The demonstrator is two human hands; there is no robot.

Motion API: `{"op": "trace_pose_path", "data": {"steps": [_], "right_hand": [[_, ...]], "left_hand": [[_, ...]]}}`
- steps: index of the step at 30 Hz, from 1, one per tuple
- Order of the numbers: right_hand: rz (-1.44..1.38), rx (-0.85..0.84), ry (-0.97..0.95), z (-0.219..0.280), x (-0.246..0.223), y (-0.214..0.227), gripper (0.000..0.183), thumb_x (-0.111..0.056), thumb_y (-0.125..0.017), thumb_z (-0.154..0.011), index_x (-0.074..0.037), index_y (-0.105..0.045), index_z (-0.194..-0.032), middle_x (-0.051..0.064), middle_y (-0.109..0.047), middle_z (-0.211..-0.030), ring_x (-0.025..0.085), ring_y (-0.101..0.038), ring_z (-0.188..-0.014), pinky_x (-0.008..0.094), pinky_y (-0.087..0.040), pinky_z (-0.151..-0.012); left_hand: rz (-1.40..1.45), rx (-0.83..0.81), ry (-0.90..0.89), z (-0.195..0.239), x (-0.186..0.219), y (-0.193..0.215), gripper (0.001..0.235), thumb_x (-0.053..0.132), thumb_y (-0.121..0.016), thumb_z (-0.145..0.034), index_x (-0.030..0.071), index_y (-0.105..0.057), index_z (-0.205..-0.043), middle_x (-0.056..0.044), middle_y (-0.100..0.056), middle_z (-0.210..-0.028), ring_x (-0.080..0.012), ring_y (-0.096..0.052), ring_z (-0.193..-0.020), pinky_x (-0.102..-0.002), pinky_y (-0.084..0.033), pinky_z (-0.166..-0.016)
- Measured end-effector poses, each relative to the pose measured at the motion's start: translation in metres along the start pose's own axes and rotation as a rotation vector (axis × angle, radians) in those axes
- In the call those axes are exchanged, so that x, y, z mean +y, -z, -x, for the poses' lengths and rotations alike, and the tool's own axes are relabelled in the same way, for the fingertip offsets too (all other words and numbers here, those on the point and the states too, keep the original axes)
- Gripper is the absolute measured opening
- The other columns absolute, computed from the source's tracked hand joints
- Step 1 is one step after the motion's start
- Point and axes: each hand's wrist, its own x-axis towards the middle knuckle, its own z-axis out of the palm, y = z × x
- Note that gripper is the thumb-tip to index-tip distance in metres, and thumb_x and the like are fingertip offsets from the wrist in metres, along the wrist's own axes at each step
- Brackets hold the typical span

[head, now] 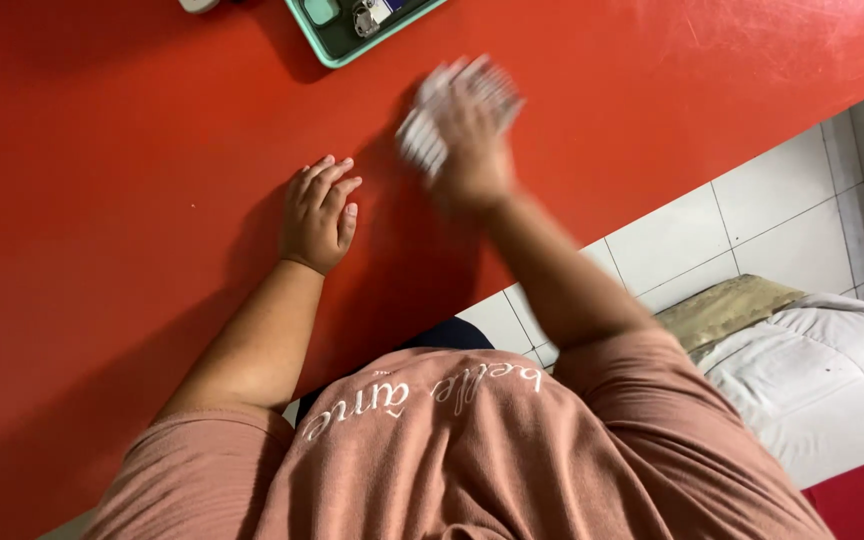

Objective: The recorder is wiping a long red table with a cloth in a hotel room environment.

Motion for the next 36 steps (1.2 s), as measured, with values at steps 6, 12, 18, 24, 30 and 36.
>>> {"op": "trace_pose_path", "data": {"steps": [6, 12, 18, 24, 30, 36], "right_hand": [[-0.176, -0.128, 0.349, 0.113, 0.023, -0.090, 0.095, -0.047, -0.069, -0.084, -0.031, -0.021, -0.164, 0.007, -0.005, -0.174, 0.036, -0.003, -0.159, 0.064, -0.004, -0.124], [-0.036, 0.363, -0.057, 0.093, 0.171, -0.113, 0.096, -0.036, -0.077, -0.093, -0.020, -0.025, -0.172, 0.021, -0.008, -0.179, 0.045, -0.005, -0.164, 0.067, -0.010, -0.128], [-0.157, 0.204, -0.076, 0.091, 0.043, -0.115, 0.106, -0.040, -0.083, -0.075, -0.019, -0.025, -0.161, 0.025, -0.001, -0.169, 0.049, 0.003, -0.154, 0.069, -0.001, -0.121], [-0.186, 0.311, -0.124, 0.128, 0.152, -0.128, 0.107, -0.031, -0.083, -0.072, -0.022, -0.030, -0.164, 0.015, -0.010, -0.174, 0.044, -0.005, -0.158, 0.062, -0.005, -0.127], [-0.095, 0.476, -0.541, 0.068, 0.354, -0.041, 0.079, -0.044, -0.059, -0.106, -0.010, -0.018, -0.164, 0.026, -0.001, -0.170, 0.047, 0.001, -0.159, 0.054, -0.004, -0.130], [-0.001, 0.118, -0.276, 0.047, 0.269, 0.017, 0.115, -0.050, -0.075, -0.076, -0.008, -0.015, -0.164, 0.016, -0.005, -0.170, 0.035, -0.003, -0.159, 0.079, 0.005, -0.116]], "left_hand": [[0.036, 0.022, -0.024, -0.002, 0.002, 0.003, 0.034, 0.026, -0.049, -0.107, 0.008, -0.064, -0.131, -0.009, -0.056, -0.150, -0.0329, -0.047, -0.144, -0.055, -0.032, -0.123], [0.010, 0.024, -0.020, -0.001, -0.001, -0.005, 0.035, 0.032, -0.044, -0.111, 0.010, -0.065, -0.128, -0.008, -0.058, -0.149, -0.0326, -0.049, -0.144, -0.055, -0.033, -0.124], [0.008, 0.056, -0.076, -0.002, -0.008, -0.007, 0.036, 0.031, -0.044, -0.109, 0.009, -0.068, -0.125, -0.010, -0.060, -0.145, -0.0339, -0.051, -0.141, -0.055, -0.035, -0.120], [0.025, 0.082, -0.063, -0.009, 0.006, -0.007, 0.035, 0.031, -0.043, -0.113, 0.009, -0.068, -0.126, -0.011, -0.062, -0.144, -0.0365, -0.054, -0.139, -0.054, -0.035, -0.121], [0.048, 0.214, 0.041, -0.075, 0.073, -0.039, 0.033, 0.028, -0.043, -0.114, 0.009, -0.068, -0.123, -0.008, -0.067, -0.131, -0.0336, -0.060, -0.121, -0.051, -0.042, -0.110], [0.087, 0.232, 0.043, -0.173, 0.142, -0.106, 0.029, 0.027, -0.045, -0.114, 0.009, -0.067, -0.121, -0.008, -0.064, -0.132, -0.0332, -0.058, -0.124, -0.050, -0.042, -0.109]]}}
